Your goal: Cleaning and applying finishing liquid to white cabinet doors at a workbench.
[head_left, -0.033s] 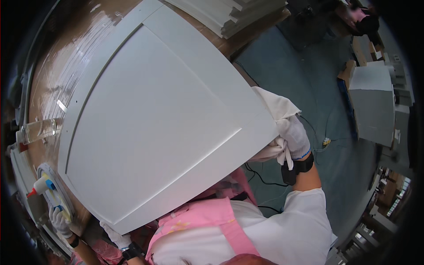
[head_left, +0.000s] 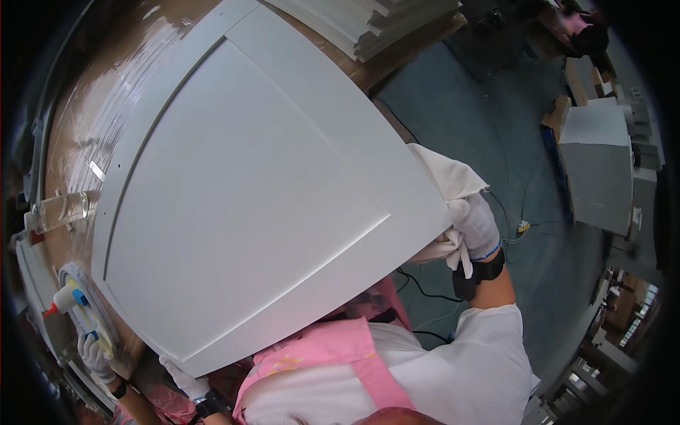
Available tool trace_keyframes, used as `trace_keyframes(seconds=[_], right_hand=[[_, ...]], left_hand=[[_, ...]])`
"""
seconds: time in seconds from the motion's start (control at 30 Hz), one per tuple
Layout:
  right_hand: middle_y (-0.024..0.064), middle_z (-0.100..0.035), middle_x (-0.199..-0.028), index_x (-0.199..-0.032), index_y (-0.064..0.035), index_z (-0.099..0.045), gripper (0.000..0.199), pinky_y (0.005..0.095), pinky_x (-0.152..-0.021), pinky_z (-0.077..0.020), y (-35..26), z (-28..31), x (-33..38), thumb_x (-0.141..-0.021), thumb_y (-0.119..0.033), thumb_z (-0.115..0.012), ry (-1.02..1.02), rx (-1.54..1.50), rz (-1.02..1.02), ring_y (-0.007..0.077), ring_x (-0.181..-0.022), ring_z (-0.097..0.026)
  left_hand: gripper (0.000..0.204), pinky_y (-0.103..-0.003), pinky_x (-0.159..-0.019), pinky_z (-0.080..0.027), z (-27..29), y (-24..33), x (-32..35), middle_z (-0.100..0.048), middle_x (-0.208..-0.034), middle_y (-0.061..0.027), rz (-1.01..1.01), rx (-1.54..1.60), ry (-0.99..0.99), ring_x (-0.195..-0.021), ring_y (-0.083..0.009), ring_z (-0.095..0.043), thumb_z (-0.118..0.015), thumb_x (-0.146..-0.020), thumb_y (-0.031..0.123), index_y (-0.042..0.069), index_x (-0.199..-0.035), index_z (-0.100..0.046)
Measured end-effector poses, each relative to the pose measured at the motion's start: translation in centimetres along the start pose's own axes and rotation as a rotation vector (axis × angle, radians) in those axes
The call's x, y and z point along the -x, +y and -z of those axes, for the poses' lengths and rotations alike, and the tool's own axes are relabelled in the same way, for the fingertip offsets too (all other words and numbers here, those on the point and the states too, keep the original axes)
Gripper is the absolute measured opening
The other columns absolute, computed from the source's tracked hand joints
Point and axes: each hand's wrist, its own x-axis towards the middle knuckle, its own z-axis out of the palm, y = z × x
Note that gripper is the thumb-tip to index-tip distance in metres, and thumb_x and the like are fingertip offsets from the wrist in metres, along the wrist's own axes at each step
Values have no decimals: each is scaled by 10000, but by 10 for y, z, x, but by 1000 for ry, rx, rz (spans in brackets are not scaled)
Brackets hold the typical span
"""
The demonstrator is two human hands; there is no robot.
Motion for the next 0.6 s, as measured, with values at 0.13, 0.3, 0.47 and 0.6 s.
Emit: trace_keyframes(seconds=[0.13,0.3,0.47,0.6], right_hand=[[119,-621,-1238,-1332,31,-493,644,324,-923,-521,7,11,22,-797,-208,-761,175,75,-35,173,-1051,-621],[114,-596,-1278,-1344,18,-482,687,326,-947,-507,10,15,16,-796,-248,-799,265,262,-165,181,-1101,-603],[123,-619,-1180,-1348,23,-478,613,292,-883,-505,27,4,-1,-921,-386,-640,214,142,68,148,-1044,-591],[155,-543,-1314,-1401,49,-396,660,336,-992,-467,30,-5,-15,-976,-427,-566,152,-78,45,213,-1159,-567]], left_hand=[[681,-357,-1182,-223,32,-8,-8,-291,-1580,-107,-82,-351,-83,-1409,-254,-329,-266,-1052,513,32,-1534,-228],[683,-366,-1187,-195,33,-8,-9,-252,-1600,-101,26,33,-186,-1440,-269,-266,-267,-1050,517,38,-1536,-234],[663,-375,-1145,-283,12,-5,-3,-360,-1535,-119,-1,-153,-16,-1348,-259,-401,-240,-1054,521,54,-1522,-269],[680,-385,-1132,-309,21,-9,-7,-381,-1516,-129,-97,-267,-13,-1331,-266,-417,-251,-1045,544,57,-1518,-288]])
